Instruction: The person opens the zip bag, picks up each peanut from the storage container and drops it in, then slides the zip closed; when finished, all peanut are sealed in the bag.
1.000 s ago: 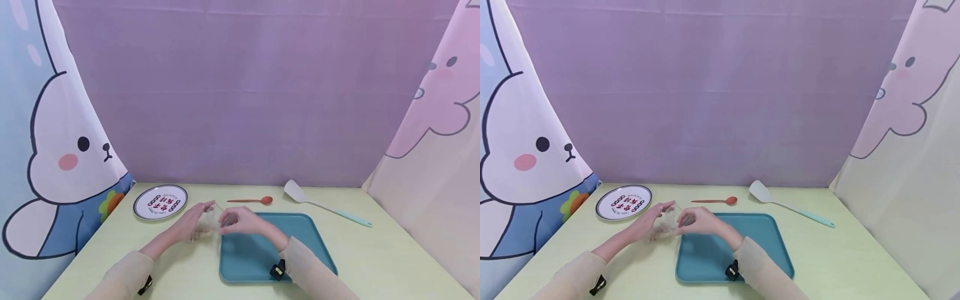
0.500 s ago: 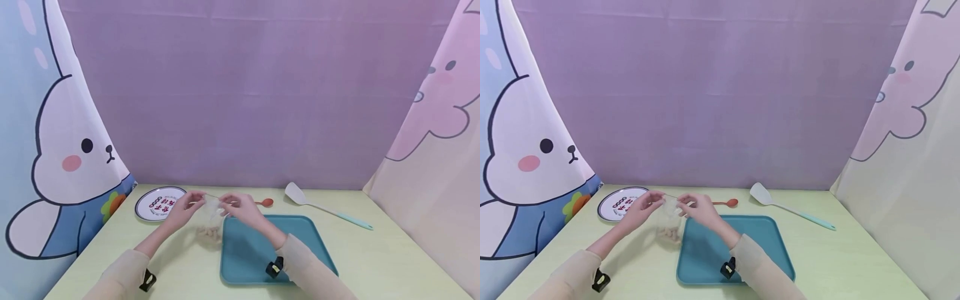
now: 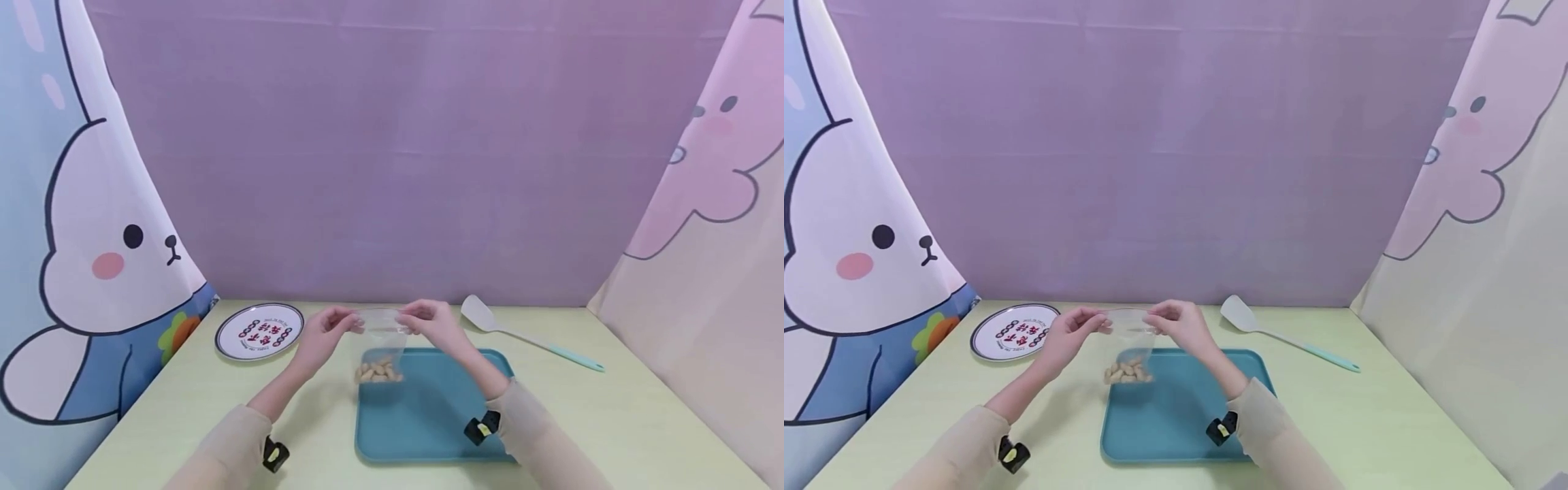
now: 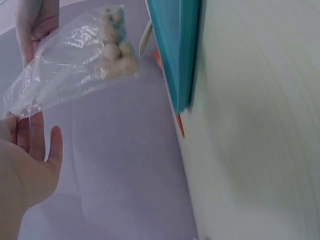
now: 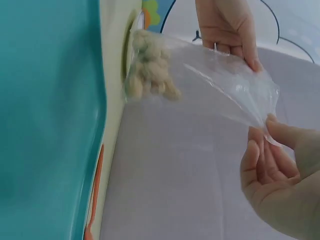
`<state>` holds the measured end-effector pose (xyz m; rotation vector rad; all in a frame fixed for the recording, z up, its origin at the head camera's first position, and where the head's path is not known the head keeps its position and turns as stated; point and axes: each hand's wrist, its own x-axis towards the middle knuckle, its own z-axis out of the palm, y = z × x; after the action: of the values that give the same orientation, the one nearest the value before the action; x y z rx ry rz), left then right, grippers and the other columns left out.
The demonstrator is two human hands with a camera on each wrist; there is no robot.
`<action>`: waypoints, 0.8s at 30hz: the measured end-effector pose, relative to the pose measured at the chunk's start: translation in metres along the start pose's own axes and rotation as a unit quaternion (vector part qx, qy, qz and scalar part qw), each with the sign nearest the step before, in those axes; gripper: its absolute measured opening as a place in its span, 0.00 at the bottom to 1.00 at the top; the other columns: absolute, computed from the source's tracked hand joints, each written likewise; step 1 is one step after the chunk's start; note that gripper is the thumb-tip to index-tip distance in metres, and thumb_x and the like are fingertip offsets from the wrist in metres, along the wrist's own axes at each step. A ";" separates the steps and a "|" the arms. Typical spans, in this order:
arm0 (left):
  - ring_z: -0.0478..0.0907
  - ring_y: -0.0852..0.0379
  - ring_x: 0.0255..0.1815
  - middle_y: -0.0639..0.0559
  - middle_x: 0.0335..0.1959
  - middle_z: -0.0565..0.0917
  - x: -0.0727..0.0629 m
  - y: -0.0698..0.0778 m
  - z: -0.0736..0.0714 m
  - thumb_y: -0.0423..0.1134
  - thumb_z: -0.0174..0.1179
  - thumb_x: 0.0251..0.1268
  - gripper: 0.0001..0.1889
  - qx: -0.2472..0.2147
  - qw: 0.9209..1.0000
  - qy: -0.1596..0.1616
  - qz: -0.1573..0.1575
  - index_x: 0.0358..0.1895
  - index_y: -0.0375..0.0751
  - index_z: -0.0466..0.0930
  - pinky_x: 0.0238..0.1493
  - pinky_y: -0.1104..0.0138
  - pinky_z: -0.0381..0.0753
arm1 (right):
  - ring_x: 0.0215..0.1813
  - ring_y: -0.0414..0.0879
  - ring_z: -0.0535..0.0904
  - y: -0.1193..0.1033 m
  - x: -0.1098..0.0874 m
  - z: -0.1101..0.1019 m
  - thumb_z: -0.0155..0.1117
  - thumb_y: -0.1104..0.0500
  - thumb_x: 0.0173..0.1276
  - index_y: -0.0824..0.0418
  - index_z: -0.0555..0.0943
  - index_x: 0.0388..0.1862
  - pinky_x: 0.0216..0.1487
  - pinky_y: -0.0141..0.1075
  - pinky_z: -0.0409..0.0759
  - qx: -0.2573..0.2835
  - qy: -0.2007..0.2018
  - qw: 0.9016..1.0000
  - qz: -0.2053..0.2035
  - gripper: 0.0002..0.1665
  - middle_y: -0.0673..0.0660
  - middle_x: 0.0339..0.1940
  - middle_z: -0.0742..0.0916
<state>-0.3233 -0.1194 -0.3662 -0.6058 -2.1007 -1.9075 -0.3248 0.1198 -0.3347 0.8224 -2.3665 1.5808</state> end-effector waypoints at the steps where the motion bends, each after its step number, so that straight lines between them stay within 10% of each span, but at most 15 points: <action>1: 0.84 0.62 0.33 0.39 0.38 0.85 0.001 0.000 0.003 0.39 0.59 0.64 0.14 -0.004 1.000 0.000 -0.002 0.44 0.30 0.79 0.45 0.70 0.83 | 0.32 0.51 0.83 0.001 -0.002 -0.003 0.64 0.57 0.64 0.64 0.83 0.42 0.35 0.39 0.84 -0.013 0.000 1.000 0.000 0.13 0.66 0.34 0.86; 17: 0.81 0.63 0.33 0.37 0.35 0.85 -0.001 0.025 0.032 0.34 0.62 0.61 0.09 0.065 0.998 0.022 -0.007 0.38 0.30 0.81 0.37 0.76 0.79 | 0.24 0.38 0.80 0.001 -0.015 -0.031 0.62 0.58 0.65 0.62 0.83 0.37 0.27 0.33 0.81 -0.093 0.036 0.995 -0.027 0.08 0.55 0.21 0.85; 24: 0.80 0.61 0.34 0.39 0.35 0.84 0.000 0.026 0.039 0.34 0.61 0.62 0.08 0.078 0.997 0.012 -0.007 0.38 0.30 0.82 0.37 0.75 0.81 | 0.33 0.48 0.79 0.000 -0.017 -0.025 0.67 0.62 0.61 0.68 0.80 0.46 0.34 0.34 0.81 -0.107 -0.002 0.992 -0.064 0.16 0.62 0.36 0.84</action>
<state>-0.3078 -0.0790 -0.3482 -0.5325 -2.2178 -1.7285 -0.3142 0.1484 -0.3313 0.9083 -2.3801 1.2518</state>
